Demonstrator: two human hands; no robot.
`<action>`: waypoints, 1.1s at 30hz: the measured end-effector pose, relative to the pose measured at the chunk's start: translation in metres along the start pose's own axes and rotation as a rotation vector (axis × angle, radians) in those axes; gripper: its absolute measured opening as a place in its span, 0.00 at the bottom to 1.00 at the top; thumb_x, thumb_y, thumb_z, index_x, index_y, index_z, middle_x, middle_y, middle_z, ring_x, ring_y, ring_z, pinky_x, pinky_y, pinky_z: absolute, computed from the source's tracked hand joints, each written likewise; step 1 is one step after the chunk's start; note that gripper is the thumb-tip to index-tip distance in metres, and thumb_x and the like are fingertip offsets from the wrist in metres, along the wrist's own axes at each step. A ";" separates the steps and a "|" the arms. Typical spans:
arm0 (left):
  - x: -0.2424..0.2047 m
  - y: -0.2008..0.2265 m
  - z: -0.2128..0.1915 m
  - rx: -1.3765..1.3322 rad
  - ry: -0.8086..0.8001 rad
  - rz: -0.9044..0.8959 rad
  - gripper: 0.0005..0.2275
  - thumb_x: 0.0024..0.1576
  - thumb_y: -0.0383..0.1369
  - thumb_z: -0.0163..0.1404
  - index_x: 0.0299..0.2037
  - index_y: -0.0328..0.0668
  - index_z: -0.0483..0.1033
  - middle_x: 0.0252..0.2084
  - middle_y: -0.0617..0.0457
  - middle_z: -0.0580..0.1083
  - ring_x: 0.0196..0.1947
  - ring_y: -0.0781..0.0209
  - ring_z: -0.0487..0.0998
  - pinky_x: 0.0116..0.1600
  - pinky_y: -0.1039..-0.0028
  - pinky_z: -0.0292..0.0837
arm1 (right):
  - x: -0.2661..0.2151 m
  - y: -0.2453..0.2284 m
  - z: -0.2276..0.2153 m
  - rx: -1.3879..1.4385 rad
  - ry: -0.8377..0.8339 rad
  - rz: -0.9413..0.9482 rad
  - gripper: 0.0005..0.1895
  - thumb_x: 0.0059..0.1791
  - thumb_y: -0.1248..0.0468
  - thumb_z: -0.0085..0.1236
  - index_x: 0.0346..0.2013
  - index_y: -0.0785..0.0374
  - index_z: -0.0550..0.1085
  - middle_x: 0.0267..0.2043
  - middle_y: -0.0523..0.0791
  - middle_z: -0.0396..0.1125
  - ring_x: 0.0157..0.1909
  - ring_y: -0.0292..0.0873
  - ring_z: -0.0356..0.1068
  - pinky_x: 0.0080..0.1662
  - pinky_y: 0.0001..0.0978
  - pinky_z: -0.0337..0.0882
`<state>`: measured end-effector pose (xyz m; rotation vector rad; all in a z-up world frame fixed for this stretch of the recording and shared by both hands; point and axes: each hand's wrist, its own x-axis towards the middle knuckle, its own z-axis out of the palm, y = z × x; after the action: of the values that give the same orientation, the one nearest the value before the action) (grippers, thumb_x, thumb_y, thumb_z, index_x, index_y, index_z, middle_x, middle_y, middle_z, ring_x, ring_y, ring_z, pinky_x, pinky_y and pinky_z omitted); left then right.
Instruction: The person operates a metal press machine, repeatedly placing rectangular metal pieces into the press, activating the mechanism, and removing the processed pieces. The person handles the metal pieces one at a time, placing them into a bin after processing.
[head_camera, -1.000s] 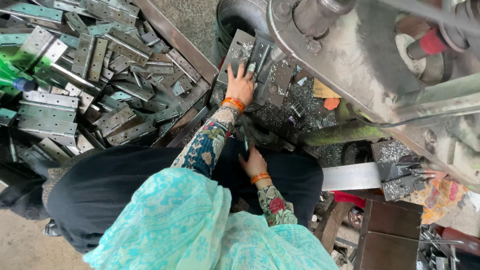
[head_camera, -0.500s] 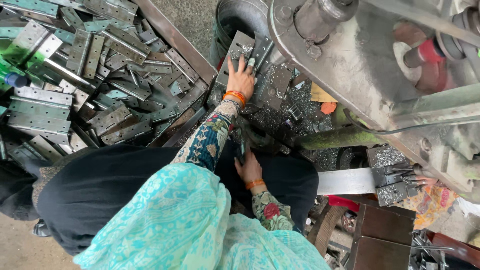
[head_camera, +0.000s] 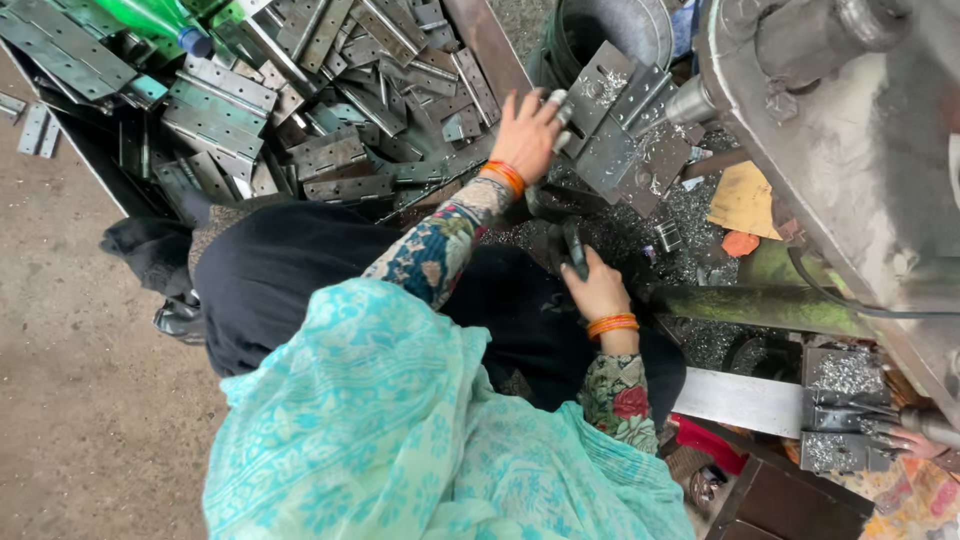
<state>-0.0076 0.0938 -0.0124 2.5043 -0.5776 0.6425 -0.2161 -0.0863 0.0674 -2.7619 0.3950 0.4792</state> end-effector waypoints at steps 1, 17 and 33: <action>-0.009 -0.019 -0.004 0.006 0.033 -0.028 0.16 0.60 0.38 0.51 0.56 0.44 0.78 0.62 0.48 0.70 0.67 0.43 0.61 0.68 0.37 0.51 | 0.000 -0.010 -0.009 -0.040 -0.011 -0.007 0.35 0.48 0.43 0.55 0.66 0.53 0.67 0.48 0.59 0.73 0.51 0.65 0.73 0.51 0.56 0.73; -0.061 -0.174 0.088 -0.323 0.299 -1.047 0.26 0.48 0.32 0.60 0.57 0.31 0.69 0.56 0.35 0.69 0.53 0.35 0.73 0.58 0.57 0.71 | 0.002 -0.036 -0.026 -0.132 0.003 0.000 0.33 0.46 0.46 0.57 0.65 0.50 0.69 0.46 0.57 0.74 0.49 0.63 0.74 0.50 0.54 0.74; -0.028 -0.122 0.055 -0.687 0.405 -1.736 0.39 0.45 0.31 0.66 0.68 0.43 0.60 0.54 0.38 0.75 0.52 0.41 0.78 0.58 0.59 0.72 | 0.001 -0.038 -0.025 -0.154 -0.008 -0.010 0.36 0.45 0.47 0.58 0.66 0.52 0.66 0.46 0.55 0.75 0.46 0.60 0.76 0.47 0.53 0.76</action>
<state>0.0497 0.1683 -0.1123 1.3195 1.2208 0.1184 -0.1962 -0.0604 0.0994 -2.9074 0.3564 0.5391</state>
